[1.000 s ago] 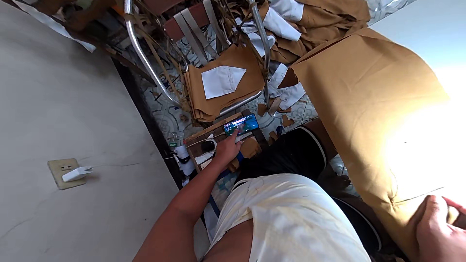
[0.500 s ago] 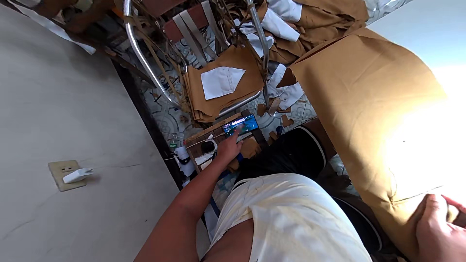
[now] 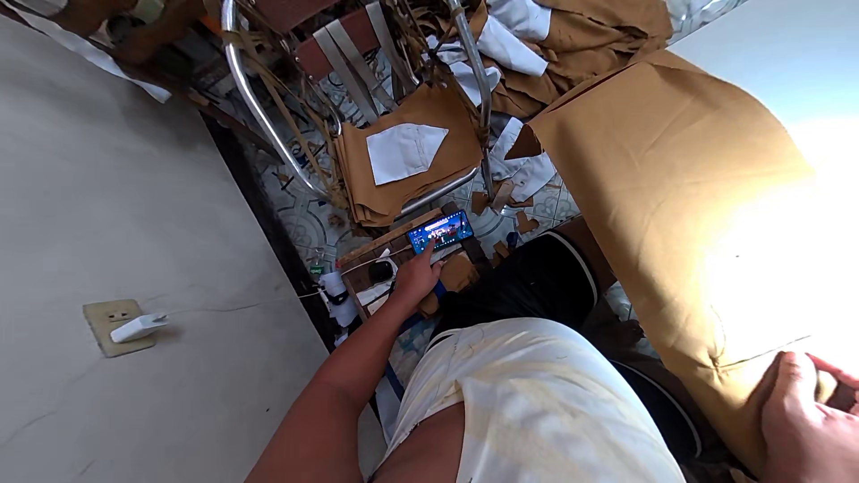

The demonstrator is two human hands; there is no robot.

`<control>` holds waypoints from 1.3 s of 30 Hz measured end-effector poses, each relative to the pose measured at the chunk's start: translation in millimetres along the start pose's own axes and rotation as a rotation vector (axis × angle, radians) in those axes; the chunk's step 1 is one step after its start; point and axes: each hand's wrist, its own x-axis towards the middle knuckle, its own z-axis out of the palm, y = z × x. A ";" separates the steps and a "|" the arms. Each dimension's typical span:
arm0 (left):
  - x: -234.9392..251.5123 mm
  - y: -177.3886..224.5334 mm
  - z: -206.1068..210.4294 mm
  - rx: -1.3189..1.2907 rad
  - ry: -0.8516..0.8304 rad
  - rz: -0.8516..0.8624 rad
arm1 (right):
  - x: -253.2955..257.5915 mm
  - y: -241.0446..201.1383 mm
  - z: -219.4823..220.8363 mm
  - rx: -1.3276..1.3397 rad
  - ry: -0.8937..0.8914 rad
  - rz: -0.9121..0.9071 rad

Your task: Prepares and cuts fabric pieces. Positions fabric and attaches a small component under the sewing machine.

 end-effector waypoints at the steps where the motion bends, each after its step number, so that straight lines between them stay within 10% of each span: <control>1: -0.4 0.0 -0.4 0.002 -0.003 -0.003 | -0.2 0.1 -0.2 0.003 0.001 -0.004; 21: -4.3 27.9 -63.6 -0.093 0.118 0.206 | -1.9 9.8 -15.4 -0.026 -0.142 -0.137; 27: -19.5 145.0 -179.0 0.002 0.375 0.746 | 10.7 -37.1 -0.2 -0.022 -0.363 -0.155; 33: -37.2 304.0 -174.8 0.204 0.459 1.419 | 30.3 -67.1 36.4 -0.082 -0.383 -0.282; 39: -8.0 353.9 -144.2 0.446 0.272 1.455 | 20.3 -24.9 16.6 -0.087 -0.365 -0.192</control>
